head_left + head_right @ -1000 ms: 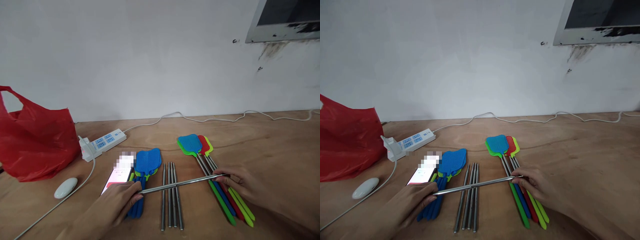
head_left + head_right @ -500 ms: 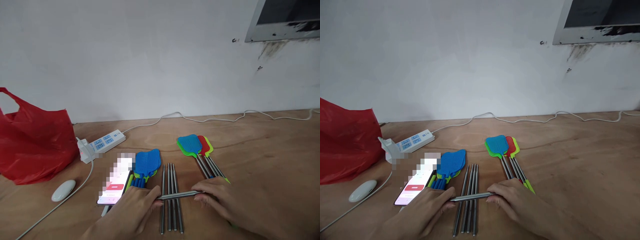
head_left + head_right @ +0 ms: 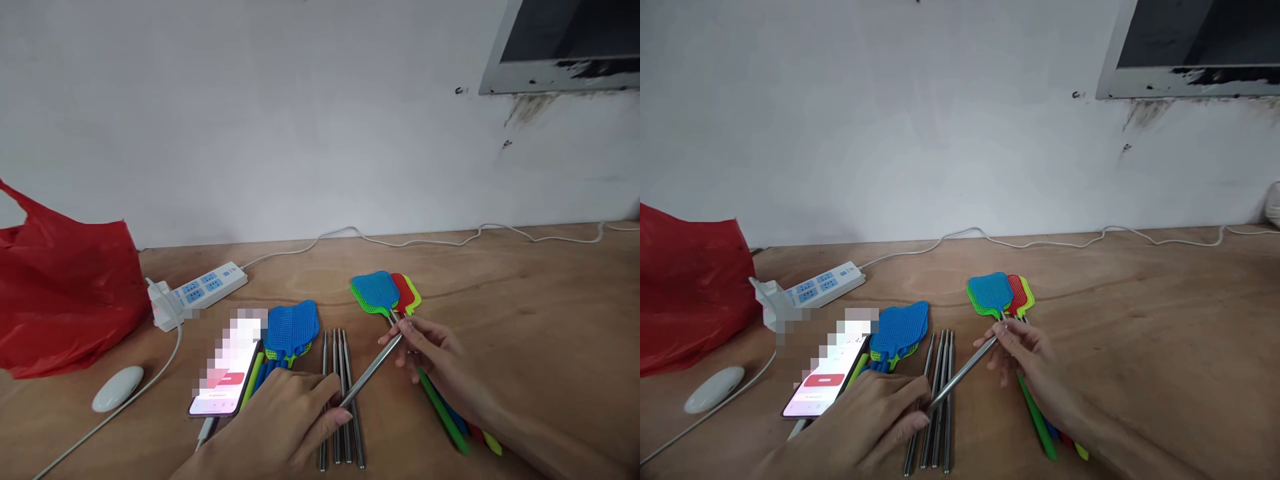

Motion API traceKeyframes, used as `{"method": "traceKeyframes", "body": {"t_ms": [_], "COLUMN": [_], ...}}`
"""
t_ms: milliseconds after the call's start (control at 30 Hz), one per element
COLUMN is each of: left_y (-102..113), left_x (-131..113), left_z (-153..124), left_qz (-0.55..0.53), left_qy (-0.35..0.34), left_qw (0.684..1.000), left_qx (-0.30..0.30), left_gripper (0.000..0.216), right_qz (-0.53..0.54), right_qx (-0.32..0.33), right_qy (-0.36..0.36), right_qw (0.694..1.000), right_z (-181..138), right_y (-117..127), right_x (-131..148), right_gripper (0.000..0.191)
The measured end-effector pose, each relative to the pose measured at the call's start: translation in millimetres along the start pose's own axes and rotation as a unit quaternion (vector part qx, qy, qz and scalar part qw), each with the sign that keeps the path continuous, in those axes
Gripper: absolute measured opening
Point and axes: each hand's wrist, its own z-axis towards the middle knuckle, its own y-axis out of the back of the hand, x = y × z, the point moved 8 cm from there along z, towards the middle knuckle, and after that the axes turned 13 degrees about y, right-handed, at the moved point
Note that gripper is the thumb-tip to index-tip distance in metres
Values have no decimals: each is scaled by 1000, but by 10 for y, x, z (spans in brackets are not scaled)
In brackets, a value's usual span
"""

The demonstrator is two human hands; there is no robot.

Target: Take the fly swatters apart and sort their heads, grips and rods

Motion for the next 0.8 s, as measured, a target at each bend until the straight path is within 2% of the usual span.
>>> {"method": "traceKeyframes", "body": {"t_ms": [67, 133, 300, 500, 567, 667, 733, 800], "left_y": [30, 11, -145, -207, -222, -233, -227, -218], "left_x": [27, 102, 252, 299, 313, 337, 341, 332], "left_z": [42, 84, 162, 169, 167, 167, 163, 156], "left_qz": [13, 46, 116, 94, 86, 73, 64, 55], "left_qy": [4, 20, 42, 59, 61, 68, 71, 71], "left_qw": [1000, 998, 992, 993, 993, 994, 994, 994], "left_qx": [-14, -29, -39, -48, -49, -52, -55, -55], "left_gripper": [36, 37, 39, 40, 39, 36, 35, 36], "right_qz": [11, -23, -131, -234, -292, -378, -440, -522], "right_qx": [-38, -32, 48, 133, 154, 164, 167, 152], "right_qy": [-16, -30, -42, -12, 21, 121, 183, 210], "right_qw": [999, 999, 989, 963, 944, 903, 863, 812], "right_z": [83, 155, 253, 215, 180, 128, 95, 93], "right_y": [76, 109, -1, -166, -184, -202, -204, -150], "right_x": [-25, -71, -267, -361, -294, -94, 25, 93], "right_gripper": [44, 47, 51, 39, 28, 14, 13, 14]}}
